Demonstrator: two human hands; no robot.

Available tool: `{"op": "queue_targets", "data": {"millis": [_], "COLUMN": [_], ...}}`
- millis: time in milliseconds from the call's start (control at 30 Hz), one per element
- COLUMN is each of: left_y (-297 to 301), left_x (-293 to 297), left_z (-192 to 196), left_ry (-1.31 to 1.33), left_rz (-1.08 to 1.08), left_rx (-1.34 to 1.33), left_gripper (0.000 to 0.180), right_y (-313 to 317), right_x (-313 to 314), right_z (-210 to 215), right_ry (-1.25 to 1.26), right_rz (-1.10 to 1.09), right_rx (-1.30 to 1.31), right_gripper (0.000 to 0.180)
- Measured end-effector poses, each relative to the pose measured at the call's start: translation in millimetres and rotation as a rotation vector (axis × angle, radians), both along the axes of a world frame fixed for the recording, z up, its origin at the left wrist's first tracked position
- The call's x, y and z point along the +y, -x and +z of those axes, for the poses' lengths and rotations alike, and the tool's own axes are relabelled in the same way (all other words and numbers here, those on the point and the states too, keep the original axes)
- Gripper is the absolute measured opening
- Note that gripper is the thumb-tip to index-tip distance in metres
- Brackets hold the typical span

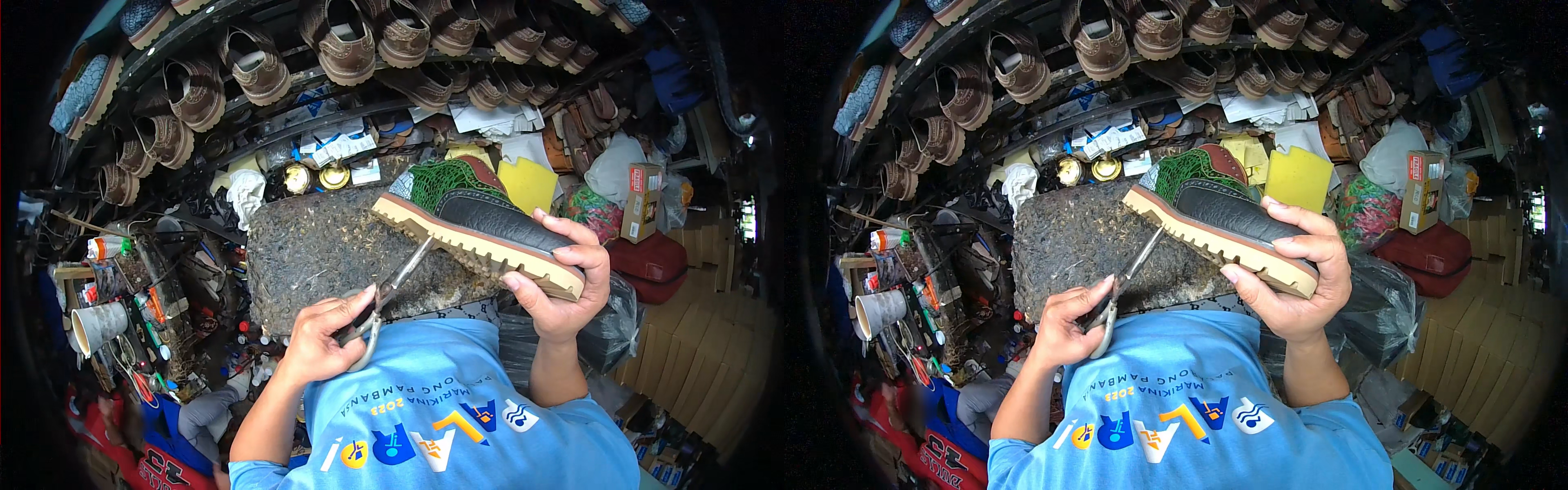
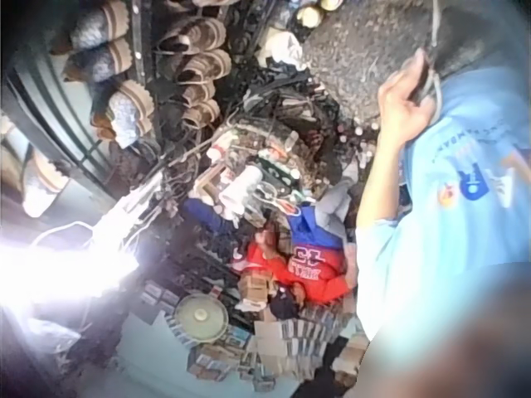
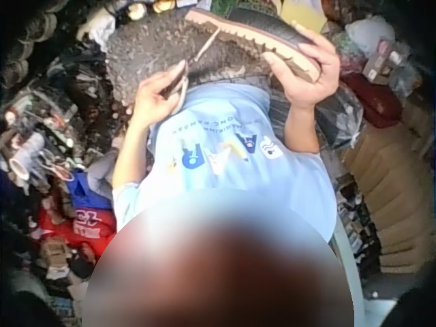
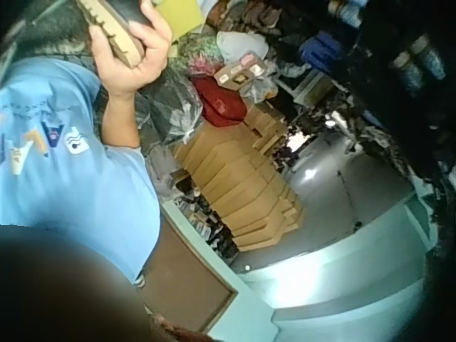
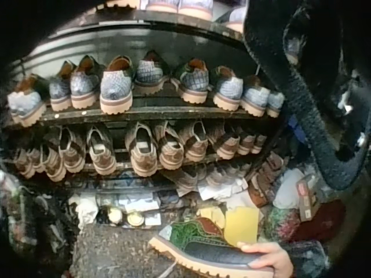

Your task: Inspecting, trimming excess material with scissors, and applying glue to shoe components in a workshop.

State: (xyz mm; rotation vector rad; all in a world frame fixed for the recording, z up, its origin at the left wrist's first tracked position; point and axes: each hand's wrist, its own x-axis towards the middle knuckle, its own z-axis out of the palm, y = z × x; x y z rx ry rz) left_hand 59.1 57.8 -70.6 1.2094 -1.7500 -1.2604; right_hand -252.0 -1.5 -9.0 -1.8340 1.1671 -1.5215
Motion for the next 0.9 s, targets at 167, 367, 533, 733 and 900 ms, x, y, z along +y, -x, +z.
{"op": "queue_targets", "data": {"millis": [167, 367, 533, 733, 900], "left_y": [1.3, 6.9, 16.0, 15.1, 10.2], "left_x": [2.8, -3.7, -8.9, -10.7, -6.9], "left_z": [-3.8, -14.1, -27.5, -42.4, -44.4], "left_ry": [-0.001, 0.183, 0.207, 0.148, 0.119], "left_rz": [0.066, 0.038, 0.007, -0.013, -0.016], "left_rx": [-0.035, -0.060, -0.069, -0.045, 0.012], "left_gripper": [0.073, 0.071, 0.072, 0.073, 0.074], "right_y": [0.3, 3.0, 4.9, 5.5, 3.7], "right_x": [0.0, 0.3, -1.4, -1.8, -2.2], "right_z": [0.3, -0.8, -2.9, -2.5, -1.2], "right_ry": [0.004, -0.017, -0.022, -0.039, -0.037], "right_rz": [0.004, -0.013, -0.025, -0.032, -0.022], "right_rx": [0.014, -0.005, -0.005, -0.024, -0.017], "right_gripper": [0.053, 0.053, 0.054, 0.053, 0.053]}}
